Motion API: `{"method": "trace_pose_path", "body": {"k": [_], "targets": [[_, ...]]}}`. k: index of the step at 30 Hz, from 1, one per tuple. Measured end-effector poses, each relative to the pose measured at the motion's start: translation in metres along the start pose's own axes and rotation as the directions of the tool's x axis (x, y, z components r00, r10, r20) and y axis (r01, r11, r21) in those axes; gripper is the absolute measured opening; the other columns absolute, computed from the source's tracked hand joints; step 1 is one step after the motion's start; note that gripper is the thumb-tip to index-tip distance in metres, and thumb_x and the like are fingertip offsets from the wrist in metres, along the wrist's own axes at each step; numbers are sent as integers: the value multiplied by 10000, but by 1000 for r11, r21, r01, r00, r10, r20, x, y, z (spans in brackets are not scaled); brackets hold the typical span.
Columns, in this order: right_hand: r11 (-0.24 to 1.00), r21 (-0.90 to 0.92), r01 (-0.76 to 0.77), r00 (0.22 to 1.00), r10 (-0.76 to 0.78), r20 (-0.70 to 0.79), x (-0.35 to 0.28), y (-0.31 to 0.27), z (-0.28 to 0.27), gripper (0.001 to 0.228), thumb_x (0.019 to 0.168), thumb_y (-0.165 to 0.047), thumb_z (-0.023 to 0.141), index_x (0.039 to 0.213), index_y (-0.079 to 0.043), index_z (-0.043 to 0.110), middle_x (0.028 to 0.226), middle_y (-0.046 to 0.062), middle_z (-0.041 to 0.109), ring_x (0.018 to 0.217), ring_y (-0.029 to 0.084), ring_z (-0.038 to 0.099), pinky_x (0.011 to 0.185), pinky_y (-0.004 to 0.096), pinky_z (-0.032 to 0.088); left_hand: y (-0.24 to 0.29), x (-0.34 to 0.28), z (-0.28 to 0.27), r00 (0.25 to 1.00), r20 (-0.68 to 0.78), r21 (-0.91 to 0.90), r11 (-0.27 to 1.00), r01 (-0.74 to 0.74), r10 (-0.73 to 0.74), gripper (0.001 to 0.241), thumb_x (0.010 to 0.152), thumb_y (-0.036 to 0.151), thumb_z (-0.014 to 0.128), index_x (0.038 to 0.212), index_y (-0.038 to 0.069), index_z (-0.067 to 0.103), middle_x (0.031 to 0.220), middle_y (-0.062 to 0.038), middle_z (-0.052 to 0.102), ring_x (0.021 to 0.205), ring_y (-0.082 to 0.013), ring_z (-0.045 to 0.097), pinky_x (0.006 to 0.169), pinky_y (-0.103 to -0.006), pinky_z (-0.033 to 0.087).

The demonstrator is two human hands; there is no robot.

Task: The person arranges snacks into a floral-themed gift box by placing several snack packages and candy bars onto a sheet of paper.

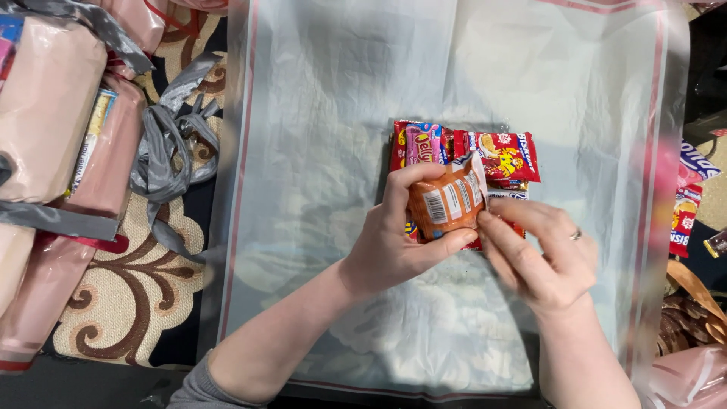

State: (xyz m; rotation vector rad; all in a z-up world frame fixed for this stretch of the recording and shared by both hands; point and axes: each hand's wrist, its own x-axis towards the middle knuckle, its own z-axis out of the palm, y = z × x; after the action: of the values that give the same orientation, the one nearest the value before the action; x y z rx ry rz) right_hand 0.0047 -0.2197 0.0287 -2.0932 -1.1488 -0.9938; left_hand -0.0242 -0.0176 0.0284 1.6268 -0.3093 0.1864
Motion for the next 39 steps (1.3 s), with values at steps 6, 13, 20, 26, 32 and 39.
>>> {"method": "trace_pose_path", "body": {"k": [6, 13, 20, 26, 32, 39], "targets": [[994, 97, -57, 997, 52, 52, -4, 3, -11, 93, 983, -19, 661, 979, 64, 703, 1015, 255, 725, 868, 337, 721, 749, 401, 567, -10, 0, 2, 997, 58, -127, 991, -44, 52, 708, 934, 115, 719, 1493, 76, 287, 1365, -168, 591, 1175, -213, 663, 1020, -295, 553], [698, 597, -397, 909, 391, 148, -15, 10, -7, 604, 1037, -63, 552, 1574, 46, 298, 1649, 284, 324, 1600, 454, 356, 1343, 586, 434, 1, 5, -6, 924, 374, -629, 711, 315, -78, 998, 1017, 284, 608, 1673, 161, -133, 1133, -124, 579, 566, -171, 550, 516, -283, 504], [322, 799, -507, 728, 657, 197, -20, 12, -8, 479, 921, -259, 733, 1256, -71, 448, 1117, 242, 676, 1042, 363, 752, 884, 416, 668, -4, 3, -1, 949, 301, -226, 959, 169, -96, 518, 1088, 342, 468, 1534, 80, 439, 987, -84, 738, 810, -133, 687, 685, -273, 581], [466, 444, -765, 622, 714, 321, -14, 3, -7, 411, 870, -83, 792, 1260, -16, 682, 1022, 51, 623, 941, 115, 591, 837, 216, 480, 9, 10, 3, 997, 75, 9, 1000, -28, 28, 391, 873, 179, 777, 1226, 58, 660, 1195, -66, 730, 1083, -162, 703, 989, -289, 560], [250, 463, -851, 465, 768, 440, 0, 3, -16, 346, 899, -107, 734, 1223, -5, 671, 1102, 79, 718, 972, 107, 651, 893, 227, 544, 11, 12, 1, 964, -51, -59, 964, 259, -262, 156, 905, 153, 693, 1034, 87, 750, 926, 42, 738, 766, -43, 616, 712, -212, 545], [274, 453, -848, 418, 872, 255, -11, 22, -20, 311, 961, -46, 756, 1266, -36, 694, 1041, 38, 712, 922, 61, 661, 879, 175, 568, -7, 12, -3, 988, -85, 338, 936, -93, 129, 292, 902, 238, 753, 1155, 116, 673, 1039, -24, 646, 940, -169, 649, 867, -311, 512]]}}
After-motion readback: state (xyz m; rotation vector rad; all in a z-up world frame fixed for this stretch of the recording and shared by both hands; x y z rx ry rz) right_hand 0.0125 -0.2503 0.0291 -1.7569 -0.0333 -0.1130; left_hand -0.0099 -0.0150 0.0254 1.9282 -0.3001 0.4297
